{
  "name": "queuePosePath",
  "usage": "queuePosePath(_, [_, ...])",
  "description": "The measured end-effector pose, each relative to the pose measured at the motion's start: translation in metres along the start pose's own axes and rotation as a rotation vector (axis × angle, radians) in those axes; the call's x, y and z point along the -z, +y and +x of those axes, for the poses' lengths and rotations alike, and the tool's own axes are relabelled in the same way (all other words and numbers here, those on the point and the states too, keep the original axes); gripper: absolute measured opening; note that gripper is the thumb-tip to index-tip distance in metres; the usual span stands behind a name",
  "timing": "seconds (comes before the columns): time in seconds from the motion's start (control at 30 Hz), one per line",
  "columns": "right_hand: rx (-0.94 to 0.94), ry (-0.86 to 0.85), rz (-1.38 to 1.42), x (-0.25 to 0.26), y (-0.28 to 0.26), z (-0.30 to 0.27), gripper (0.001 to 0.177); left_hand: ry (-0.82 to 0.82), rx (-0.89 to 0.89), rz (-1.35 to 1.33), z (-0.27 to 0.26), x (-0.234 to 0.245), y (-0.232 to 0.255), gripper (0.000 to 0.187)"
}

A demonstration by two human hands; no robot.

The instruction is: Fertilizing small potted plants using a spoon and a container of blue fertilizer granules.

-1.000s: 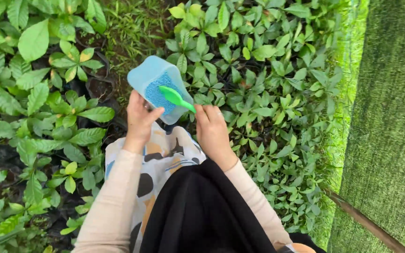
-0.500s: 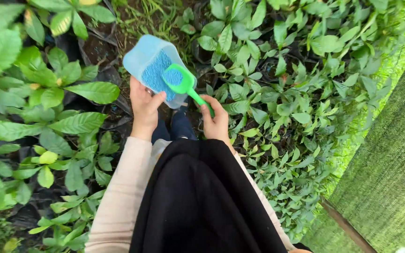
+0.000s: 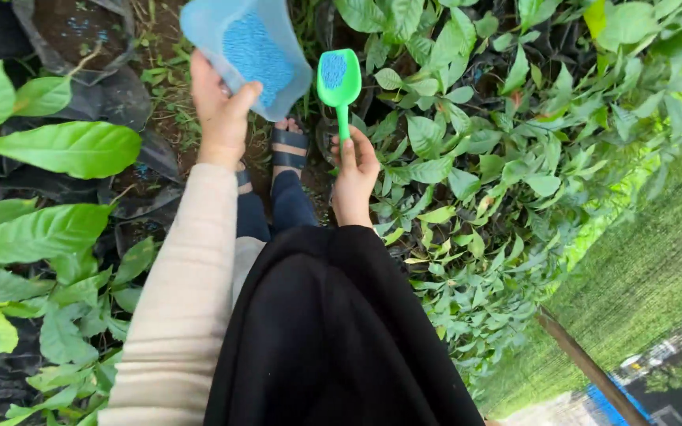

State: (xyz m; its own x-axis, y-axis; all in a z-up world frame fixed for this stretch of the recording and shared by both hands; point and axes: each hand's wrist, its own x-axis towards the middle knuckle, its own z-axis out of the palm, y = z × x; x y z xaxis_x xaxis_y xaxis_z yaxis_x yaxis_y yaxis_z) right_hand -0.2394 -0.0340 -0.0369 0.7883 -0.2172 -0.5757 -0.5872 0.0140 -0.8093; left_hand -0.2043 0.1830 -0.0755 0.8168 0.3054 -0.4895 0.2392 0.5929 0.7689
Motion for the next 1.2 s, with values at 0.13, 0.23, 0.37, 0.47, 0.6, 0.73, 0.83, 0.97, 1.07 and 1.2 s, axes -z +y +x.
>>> queuePosePath(0.13, [-0.087,0.134,0.052,0.006,0.064,0.047,0.026,-0.015,-0.020,0.006,0.001,0.017,-0.006,0.073])
queuePosePath(0.23, [-0.150,0.208,0.088,0.004,0.103,0.077,0.025,-0.021,0.003,0.020,-0.001,0.022,-0.008,0.074])
queuePosePath(0.37, [-0.196,0.279,0.146,-0.008,0.128,0.108,0.024,-0.048,0.012,0.017,0.002,0.030,-0.017,0.067])
queuePosePath(0.47, [-0.204,0.299,0.176,-0.011,0.140,0.110,0.022,-0.072,0.030,-0.011,0.004,0.020,-0.012,0.075])
queuePosePath(0.6, [-0.210,0.317,0.190,-0.006,0.158,0.105,0.023,-0.070,0.060,-0.038,0.007,0.002,-0.009,0.075])
queuePosePath(0.73, [-0.208,0.331,0.186,-0.002,0.154,0.088,0.024,-0.052,0.086,-0.063,0.007,-0.008,-0.004,0.080])
queuePosePath(0.83, [-0.178,0.303,0.209,0.004,0.138,0.070,0.025,-0.071,0.093,-0.051,0.009,-0.013,0.001,0.079])
queuePosePath(0.97, [-0.131,0.164,0.306,0.015,0.072,0.040,0.028,-0.074,0.063,-0.147,0.014,-0.020,0.007,0.076])
queuePosePath(1.07, [-0.101,0.091,0.307,0.032,0.010,0.028,0.029,-0.063,0.036,-0.176,0.017,-0.038,0.016,0.074])
queuePosePath(1.2, [-0.058,0.089,0.247,0.077,-0.050,0.045,0.029,-0.106,0.011,-0.166,0.026,-0.068,0.016,0.079])
